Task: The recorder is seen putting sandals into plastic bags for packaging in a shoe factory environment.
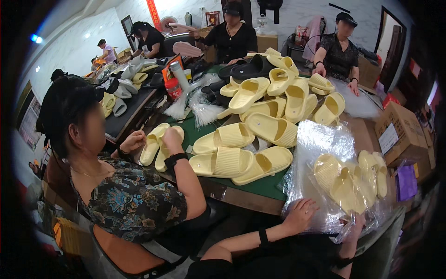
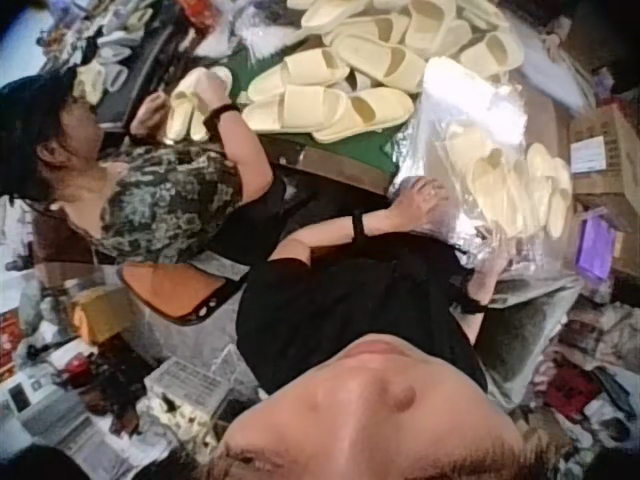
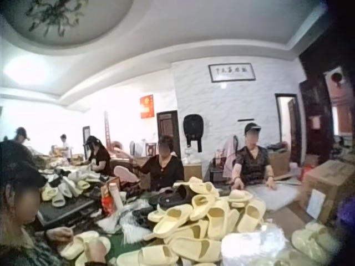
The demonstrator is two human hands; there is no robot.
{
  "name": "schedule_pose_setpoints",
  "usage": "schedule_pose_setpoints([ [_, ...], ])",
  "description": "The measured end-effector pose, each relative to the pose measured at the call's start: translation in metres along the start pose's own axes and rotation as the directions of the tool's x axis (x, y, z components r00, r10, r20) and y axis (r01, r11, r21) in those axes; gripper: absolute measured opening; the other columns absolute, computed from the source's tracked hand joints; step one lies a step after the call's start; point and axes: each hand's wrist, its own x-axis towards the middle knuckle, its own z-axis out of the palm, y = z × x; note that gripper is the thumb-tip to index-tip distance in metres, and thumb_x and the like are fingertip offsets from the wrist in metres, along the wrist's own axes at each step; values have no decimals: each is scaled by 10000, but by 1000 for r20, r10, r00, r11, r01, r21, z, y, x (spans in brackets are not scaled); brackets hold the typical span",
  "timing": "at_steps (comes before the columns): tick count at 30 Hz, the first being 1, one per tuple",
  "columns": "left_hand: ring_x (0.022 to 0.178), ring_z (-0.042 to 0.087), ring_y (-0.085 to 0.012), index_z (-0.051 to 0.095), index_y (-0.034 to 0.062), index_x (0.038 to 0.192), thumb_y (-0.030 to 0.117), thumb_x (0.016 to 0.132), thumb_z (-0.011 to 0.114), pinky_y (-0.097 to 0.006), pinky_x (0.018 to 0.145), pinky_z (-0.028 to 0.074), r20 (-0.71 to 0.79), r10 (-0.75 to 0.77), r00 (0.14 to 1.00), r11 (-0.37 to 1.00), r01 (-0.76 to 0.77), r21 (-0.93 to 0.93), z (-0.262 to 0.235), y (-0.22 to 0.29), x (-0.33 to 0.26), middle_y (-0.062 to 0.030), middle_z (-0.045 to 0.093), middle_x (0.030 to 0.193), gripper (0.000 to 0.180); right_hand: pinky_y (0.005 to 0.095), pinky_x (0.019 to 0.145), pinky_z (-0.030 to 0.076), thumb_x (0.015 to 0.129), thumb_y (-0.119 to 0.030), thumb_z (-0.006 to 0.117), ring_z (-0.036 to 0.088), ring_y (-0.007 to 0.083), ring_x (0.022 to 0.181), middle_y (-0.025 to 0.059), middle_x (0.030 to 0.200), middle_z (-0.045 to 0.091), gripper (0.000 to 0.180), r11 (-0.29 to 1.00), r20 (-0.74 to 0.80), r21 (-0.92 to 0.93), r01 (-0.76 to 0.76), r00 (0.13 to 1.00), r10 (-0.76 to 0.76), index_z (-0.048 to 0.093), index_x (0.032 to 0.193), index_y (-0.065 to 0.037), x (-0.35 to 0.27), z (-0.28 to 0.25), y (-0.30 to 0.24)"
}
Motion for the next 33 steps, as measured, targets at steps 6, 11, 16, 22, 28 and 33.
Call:
schedule_pose_setpoints([
  [6,1278,348,-312,558,84,1167,141,778,606,-518,1080,211,81,44,996,981,-58,184,6,-10,-3,-142,456,1276,396,280,523,502,862,-160,543,583,173,605,121,905,600,574,969,149,-89,231,965,-216,312,1361,2,66,-33,-10],
  [11,1301,317,-284,569,87,1152,169,785,605,-515,1088,190,136,48,990,978,-74,194,10,-18,-2,-127,441,1292,377,279,709,488,933,-261,491,596,178,812,87,987,592,376,913,67,-171,370,929,-364,490,1207,-3,166,-59,-43],
  [16,1299,318,-279,573,95,1146,185,790,607,-510,1087,186,133,70,989,970,-99,223,7,-16,-2,-116,437,1294,369,312,763,517,900,-186,543,606,210,899,106,1102,573,387,974,84,56,218,972,-222,447,1231,-9,218,-83,-60],
  [22,1291,325,-275,588,106,1127,199,791,617,-510,1081,188,114,75,991,964,-101,247,9,-17,-6,-106,448,1280,350,353,897,491,939,-246,492,570,223,1046,95,1164,556,343,934,69,356,-4,997,-22,485,1210,-36,194,-84,2],
  [28,1283,336,-267,594,119,1125,205,812,612,-509,1084,191,121,60,991,962,-90,258,10,-15,-3,-95,455,1271,325,344,1003,395,967,-216,427,433,243,1217,133,1331,423,420,786,-177,551,282,959,-221,370,1329,-10,97,-33,43],
  [33,1265,359,-270,608,123,1108,201,838,592,-516,1084,193,96,34,995,970,-56,238,9,-16,-1,-96,475,1253,282,299,915,419,932,-85,460,485,183,1093,106,1225,496,347,968,72,-87,237,970,-231,461,1266,6,38,7,59],
])
